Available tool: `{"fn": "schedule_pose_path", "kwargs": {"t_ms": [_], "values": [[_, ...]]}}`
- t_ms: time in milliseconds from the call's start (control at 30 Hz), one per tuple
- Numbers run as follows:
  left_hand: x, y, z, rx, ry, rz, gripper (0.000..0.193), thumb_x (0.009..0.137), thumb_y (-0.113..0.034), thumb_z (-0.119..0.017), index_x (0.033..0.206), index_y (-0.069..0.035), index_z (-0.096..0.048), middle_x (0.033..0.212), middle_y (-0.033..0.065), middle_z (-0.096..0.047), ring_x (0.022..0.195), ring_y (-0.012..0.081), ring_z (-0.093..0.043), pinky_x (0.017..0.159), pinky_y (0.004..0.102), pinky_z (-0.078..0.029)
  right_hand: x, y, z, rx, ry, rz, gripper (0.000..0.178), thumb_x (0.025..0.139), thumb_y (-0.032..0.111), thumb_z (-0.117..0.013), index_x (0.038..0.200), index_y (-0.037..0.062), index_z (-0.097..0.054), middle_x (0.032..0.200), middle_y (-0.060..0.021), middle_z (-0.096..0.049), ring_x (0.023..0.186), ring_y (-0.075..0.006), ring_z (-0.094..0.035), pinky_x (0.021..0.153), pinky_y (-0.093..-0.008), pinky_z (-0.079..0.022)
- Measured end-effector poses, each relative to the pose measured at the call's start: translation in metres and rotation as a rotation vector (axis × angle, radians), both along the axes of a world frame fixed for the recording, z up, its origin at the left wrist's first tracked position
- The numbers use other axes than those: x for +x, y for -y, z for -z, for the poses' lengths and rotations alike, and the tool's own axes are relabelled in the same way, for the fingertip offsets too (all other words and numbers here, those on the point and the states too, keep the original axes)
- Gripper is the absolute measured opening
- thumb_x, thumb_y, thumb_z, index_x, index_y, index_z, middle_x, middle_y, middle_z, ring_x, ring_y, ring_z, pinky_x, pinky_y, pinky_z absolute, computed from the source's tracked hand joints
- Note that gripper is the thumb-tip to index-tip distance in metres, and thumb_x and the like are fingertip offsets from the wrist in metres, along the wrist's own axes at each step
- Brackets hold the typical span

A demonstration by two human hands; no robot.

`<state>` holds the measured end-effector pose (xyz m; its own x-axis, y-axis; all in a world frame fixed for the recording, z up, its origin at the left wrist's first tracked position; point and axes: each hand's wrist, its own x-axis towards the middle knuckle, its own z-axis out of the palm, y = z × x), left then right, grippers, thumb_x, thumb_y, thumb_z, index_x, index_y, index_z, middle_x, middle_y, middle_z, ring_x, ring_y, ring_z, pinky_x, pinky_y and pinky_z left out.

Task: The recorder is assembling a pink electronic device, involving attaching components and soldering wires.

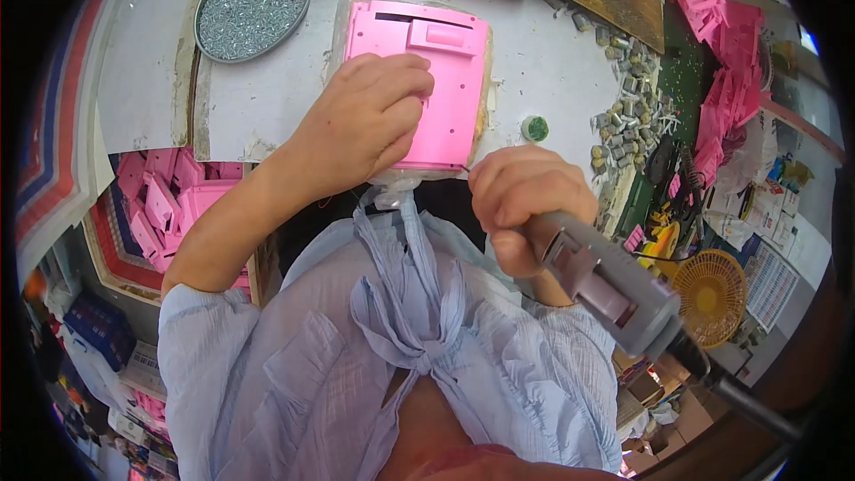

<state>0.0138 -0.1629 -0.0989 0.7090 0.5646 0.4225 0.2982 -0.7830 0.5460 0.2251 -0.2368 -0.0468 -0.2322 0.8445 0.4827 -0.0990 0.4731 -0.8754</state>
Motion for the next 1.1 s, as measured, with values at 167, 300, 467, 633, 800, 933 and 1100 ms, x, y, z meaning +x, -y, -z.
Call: {"fn": "schedule_pose_path", "kwargs": {"t_ms": [167, 300, 467, 633, 800, 933, 1100], "values": [[-0.001, 0.000, 0.002, -0.006, -0.023, 0.002, 0.014, 0.077, -0.008, -0.067, 0.085, 0.000, -0.058, 0.117, 0.0120, -0.062, 0.118, 0.0304, -0.060, 0.101, 0.0439, -0.045, 0.011, -0.016, -0.016, -0.063, -0.058, -0.163, 0.024, 0.091, 0.021, -0.074, 0.089, 0.0088, -0.054, 0.061, -0.0022, -0.056, 0.050, -0.0202, -0.056, 0.055, -0.0372, -0.052], [-0.001, 0.000, 0.000, -0.026, 0.002, -0.008, 0.013, 0.077, -0.006, -0.067, 0.085, 0.000, -0.058, 0.117, 0.0131, -0.062, 0.118, 0.0309, -0.061, 0.100, 0.0438, -0.045, 0.000, -0.034, -0.007, 0.014, -0.037, -0.035, 0.028, 0.092, 0.026, -0.075, 0.087, 0.0085, -0.053, 0.060, -0.0016, -0.055, 0.049, -0.0205, -0.055, 0.054, -0.0370, -0.051], [-0.002, 0.001, 0.007, -0.077, 0.051, -0.011, 0.011, 0.079, -0.001, -0.066, 0.084, 0.000, -0.056, 0.116, 0.0153, -0.063, 0.120, 0.0330, -0.061, 0.098, 0.0456, -0.046, -0.010, -0.042, 0.004, 0.066, 0.005, -0.120, 0.020, 0.085, 0.012, -0.075, 0.084, 0.0042, -0.056, 0.061, -0.0072, -0.058, 0.049, -0.0222, -0.057, 0.054, -0.0392, -0.053], [-0.005, 0.001, 0.008, -0.107, 0.038, -0.006, 0.011, 0.079, -0.003, -0.065, 0.083, 0.000, -0.055, 0.118, 0.0164, -0.063, 0.123, 0.0328, -0.060, 0.099, 0.0466, -0.045, 0.003, -0.062, -0.007, -0.041, -0.152, -0.190, 0.020, 0.081, 0.007, -0.077, 0.075, 0.0028, -0.058, 0.060, -0.0073, -0.056, 0.050, -0.0233, -0.057, 0.048, -0.0348, -0.049], [-0.003, -0.001, 0.007, -0.120, 0.048, -0.012, 0.012, 0.079, -0.007, -0.065, 0.083, 0.000, -0.056, 0.119, 0.0160, -0.062, 0.121, 0.0319, -0.060, 0.100, 0.0460, -0.045, 0.000, -0.075, -0.004, -0.070, 0.015, -0.022, 0.032, 0.093, 0.030, -0.074, 0.083, 0.0082, -0.053, 0.060, -0.0036, -0.056, 0.051, -0.0194, -0.055, 0.057, -0.0379, -0.053], [-0.005, -0.004, 0.006, -0.114, 0.039, -0.002, 0.014, 0.078, -0.012, -0.066, 0.083, -0.001, -0.058, 0.118, 0.0144, -0.062, 0.117, 0.0299, -0.060, 0.101, 0.0436, -0.045, -0.004, -0.074, 0.002, -0.013, 0.048, -0.040, 0.031, 0.093, 0.028, -0.074, 0.083, 0.0077, -0.053, 0.060, -0.0049, -0.056, 0.050, -0.0199, -0.055, 0.056, -0.0384, -0.053], [-0.004, 0.000, 0.007, -0.163, 0.056, -0.007, 0.012, 0.078, -0.004, -0.065, 0.081, 0.001, -0.054, 0.119, 0.0159, -0.062, 0.123, 0.0311, -0.059, 0.099, 0.0467, -0.045, 0.019, -0.116, -0.012, 0.014, -0.150, -0.106, 0.026, 0.094, 0.023, -0.067, 0.082, 0.0069, -0.051, 0.057, -0.0050, -0.050, 0.049, -0.0203, -0.049, 0.049, -0.0375, -0.043]]}}
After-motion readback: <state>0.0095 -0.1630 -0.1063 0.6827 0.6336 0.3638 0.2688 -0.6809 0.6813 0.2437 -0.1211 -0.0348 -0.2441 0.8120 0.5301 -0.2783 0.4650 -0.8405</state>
